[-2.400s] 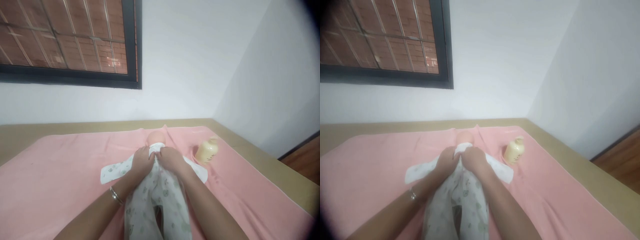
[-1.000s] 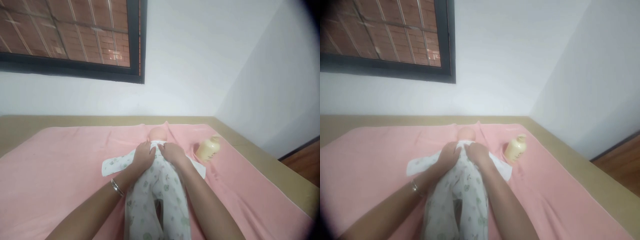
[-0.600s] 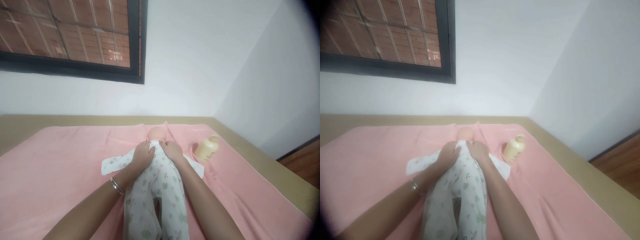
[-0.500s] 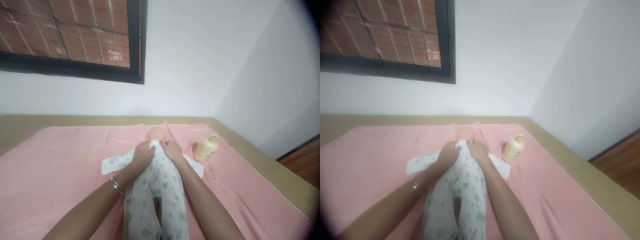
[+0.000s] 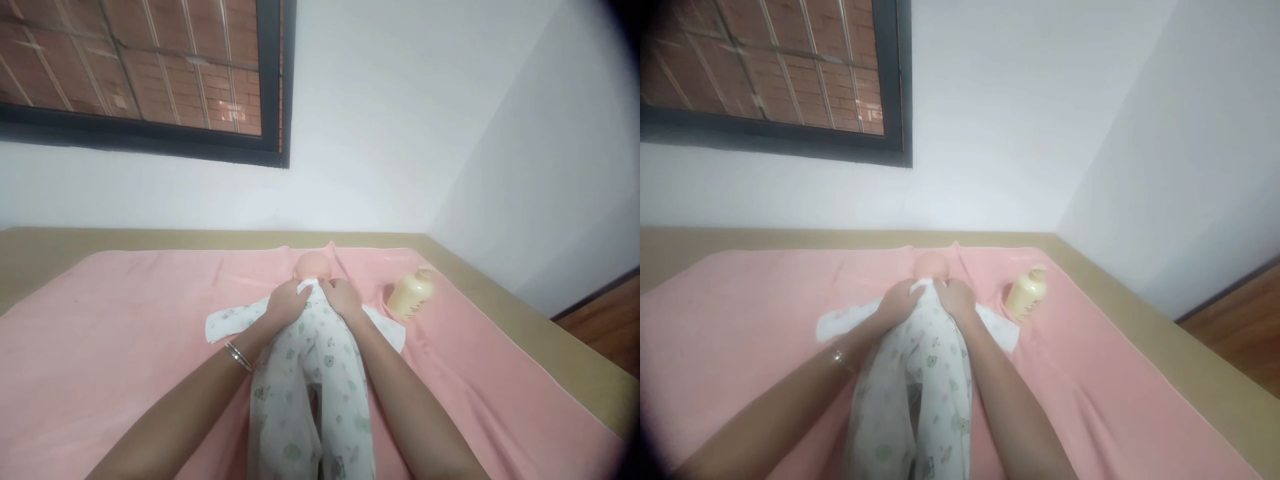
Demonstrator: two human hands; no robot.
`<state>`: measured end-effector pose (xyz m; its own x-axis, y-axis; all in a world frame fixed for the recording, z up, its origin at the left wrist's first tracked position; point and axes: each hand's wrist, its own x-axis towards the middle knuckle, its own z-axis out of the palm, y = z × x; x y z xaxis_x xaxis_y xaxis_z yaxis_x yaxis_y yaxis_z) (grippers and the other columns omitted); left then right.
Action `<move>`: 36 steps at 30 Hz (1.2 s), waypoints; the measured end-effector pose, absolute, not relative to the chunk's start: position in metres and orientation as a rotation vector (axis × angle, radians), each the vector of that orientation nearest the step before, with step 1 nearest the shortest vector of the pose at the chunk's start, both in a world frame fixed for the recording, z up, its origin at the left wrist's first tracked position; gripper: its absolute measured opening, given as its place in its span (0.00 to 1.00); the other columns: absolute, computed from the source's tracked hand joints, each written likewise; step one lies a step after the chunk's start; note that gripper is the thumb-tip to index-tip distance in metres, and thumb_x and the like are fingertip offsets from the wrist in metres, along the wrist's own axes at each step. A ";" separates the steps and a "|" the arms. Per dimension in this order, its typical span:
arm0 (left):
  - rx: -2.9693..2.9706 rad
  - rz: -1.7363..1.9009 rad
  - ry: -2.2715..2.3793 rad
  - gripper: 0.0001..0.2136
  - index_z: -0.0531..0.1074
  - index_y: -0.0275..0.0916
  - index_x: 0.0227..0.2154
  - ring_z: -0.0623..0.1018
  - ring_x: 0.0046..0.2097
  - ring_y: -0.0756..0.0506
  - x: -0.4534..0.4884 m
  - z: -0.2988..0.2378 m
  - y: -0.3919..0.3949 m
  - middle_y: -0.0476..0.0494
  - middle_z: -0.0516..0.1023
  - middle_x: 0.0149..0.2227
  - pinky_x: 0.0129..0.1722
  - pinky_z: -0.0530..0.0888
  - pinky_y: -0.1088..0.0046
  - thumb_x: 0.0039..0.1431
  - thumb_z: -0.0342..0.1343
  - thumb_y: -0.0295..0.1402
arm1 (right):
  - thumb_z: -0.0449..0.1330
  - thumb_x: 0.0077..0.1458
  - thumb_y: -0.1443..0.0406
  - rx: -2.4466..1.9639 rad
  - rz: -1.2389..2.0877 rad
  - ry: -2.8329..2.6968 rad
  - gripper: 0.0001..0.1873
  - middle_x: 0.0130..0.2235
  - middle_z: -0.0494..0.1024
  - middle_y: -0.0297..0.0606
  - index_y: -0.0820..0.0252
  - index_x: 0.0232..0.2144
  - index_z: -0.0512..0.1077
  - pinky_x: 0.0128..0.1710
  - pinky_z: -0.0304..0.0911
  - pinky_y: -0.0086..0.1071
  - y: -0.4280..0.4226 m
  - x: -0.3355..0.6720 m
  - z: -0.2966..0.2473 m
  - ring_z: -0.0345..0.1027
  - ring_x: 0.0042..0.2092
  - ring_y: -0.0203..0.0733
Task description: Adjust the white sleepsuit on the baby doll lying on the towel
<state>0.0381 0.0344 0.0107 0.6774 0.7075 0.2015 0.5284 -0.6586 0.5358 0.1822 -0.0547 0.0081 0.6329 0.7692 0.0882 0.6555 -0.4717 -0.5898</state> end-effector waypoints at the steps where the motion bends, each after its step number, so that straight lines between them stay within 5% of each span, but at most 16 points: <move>1: 2.445 0.540 0.977 0.22 0.71 0.38 0.37 0.74 0.40 0.40 0.039 0.010 0.035 0.38 0.76 0.39 0.38 0.66 0.68 0.60 0.38 0.49 | 0.41 0.54 0.42 -2.251 0.247 -1.113 0.32 0.28 0.74 0.42 0.60 0.24 0.71 0.25 0.49 0.29 -0.054 0.183 0.007 0.64 0.28 0.40; 12: 2.303 0.598 1.168 0.28 0.72 0.38 0.41 0.75 0.44 0.39 0.057 0.007 0.035 0.36 0.77 0.43 0.39 0.67 0.68 0.56 0.39 0.55 | 0.37 0.58 0.45 -2.210 0.170 -1.143 0.33 0.22 0.70 0.39 0.60 0.19 0.68 0.24 0.47 0.28 -0.049 0.186 -0.003 0.59 0.25 0.36; 36: 2.336 0.655 1.172 0.26 0.74 0.38 0.37 0.76 0.41 0.41 0.052 0.014 0.028 0.38 0.78 0.39 0.36 0.67 0.70 0.57 0.39 0.53 | 0.36 0.62 0.50 -2.301 -0.114 -1.197 0.32 0.28 0.76 0.41 0.61 0.31 0.75 0.26 0.48 0.27 -0.058 0.174 0.005 0.65 0.29 0.38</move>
